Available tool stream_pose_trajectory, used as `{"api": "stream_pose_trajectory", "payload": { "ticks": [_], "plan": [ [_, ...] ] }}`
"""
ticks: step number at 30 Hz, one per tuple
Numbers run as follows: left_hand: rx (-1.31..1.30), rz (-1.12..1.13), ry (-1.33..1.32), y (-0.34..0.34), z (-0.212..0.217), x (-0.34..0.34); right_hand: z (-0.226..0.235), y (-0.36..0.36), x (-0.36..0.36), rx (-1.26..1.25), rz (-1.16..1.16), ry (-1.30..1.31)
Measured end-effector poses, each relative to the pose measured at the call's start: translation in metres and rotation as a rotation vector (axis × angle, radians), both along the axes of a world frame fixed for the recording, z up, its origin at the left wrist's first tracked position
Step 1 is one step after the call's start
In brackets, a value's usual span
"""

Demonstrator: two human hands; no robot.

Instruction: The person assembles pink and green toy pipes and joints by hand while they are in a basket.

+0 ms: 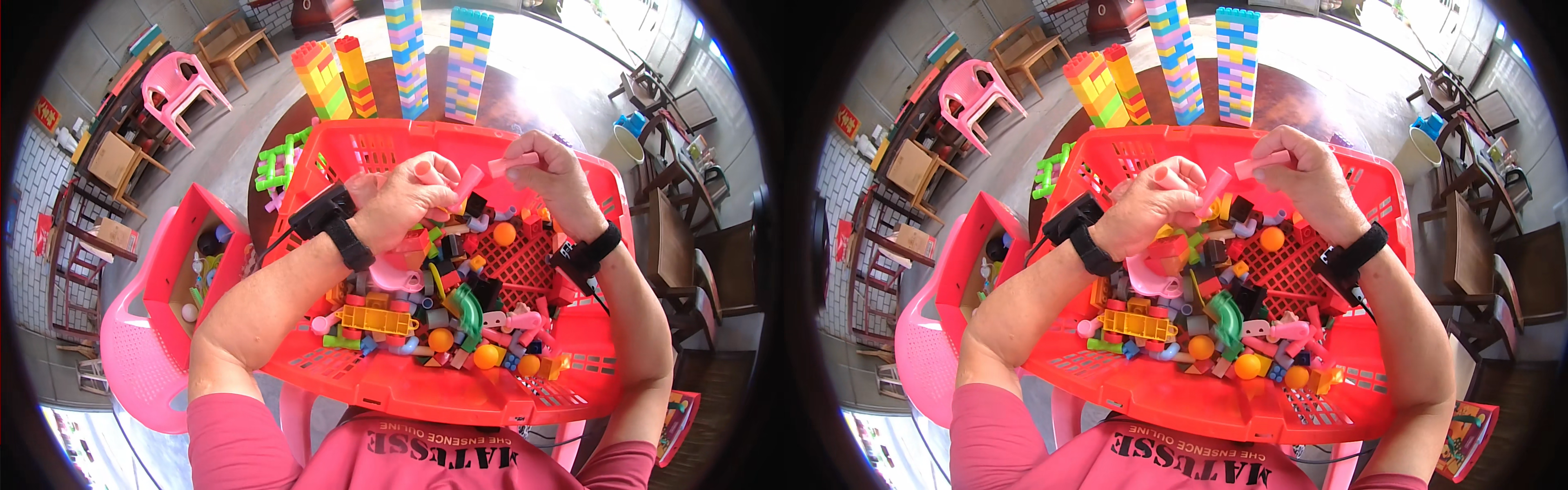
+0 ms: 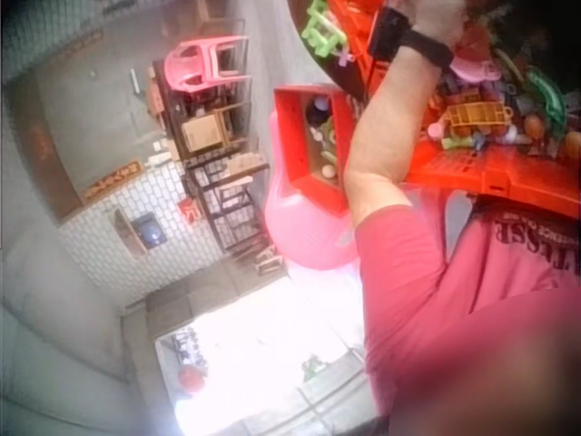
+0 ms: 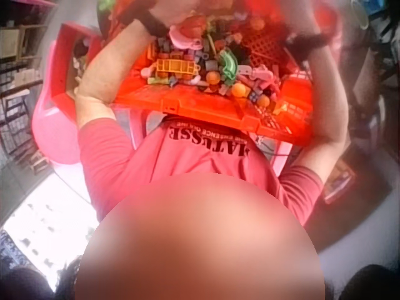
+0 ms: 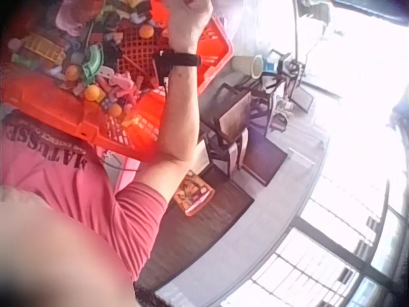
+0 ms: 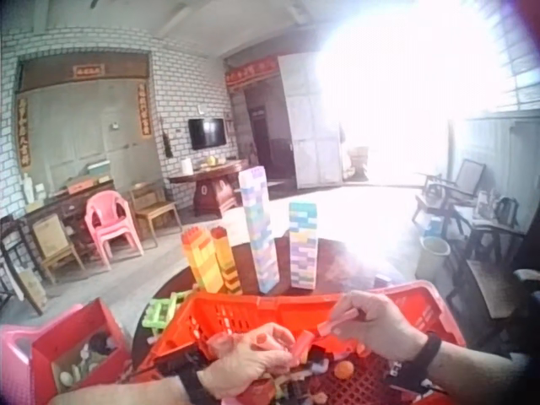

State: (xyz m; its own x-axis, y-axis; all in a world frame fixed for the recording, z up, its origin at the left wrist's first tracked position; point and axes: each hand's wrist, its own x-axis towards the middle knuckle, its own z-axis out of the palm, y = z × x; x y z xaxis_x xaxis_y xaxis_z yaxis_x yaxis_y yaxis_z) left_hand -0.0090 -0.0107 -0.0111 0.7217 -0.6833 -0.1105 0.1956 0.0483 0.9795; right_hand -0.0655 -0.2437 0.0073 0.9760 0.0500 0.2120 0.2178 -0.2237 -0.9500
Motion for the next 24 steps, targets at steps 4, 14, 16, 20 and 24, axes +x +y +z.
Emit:
{"api": "stream_pose_trajectory", "payload": {
  "ticks": [4,14,16,20,24],
  "plan": [
    [-0.033,-0.090,-0.004,-0.001,-0.002,-0.003,0.001,0.000,0.001,-0.012,0.009,-0.043],
    [-0.008,-0.122,-0.095,0.000,0.001,-0.004,0.008,0.010,-0.008,-0.058,0.102,0.064],
    [0.008,-0.114,-0.100,-0.001,0.001,-0.006,0.007,0.013,-0.010,-0.071,0.132,0.064],
    [0.045,-0.116,-0.150,-0.003,0.001,-0.006,0.005,0.016,-0.011,-0.349,0.173,-0.082],
    [-0.007,-0.139,-0.054,-0.002,-0.001,-0.002,0.002,0.017,-0.012,-0.543,0.211,-0.188]
  ]
}}
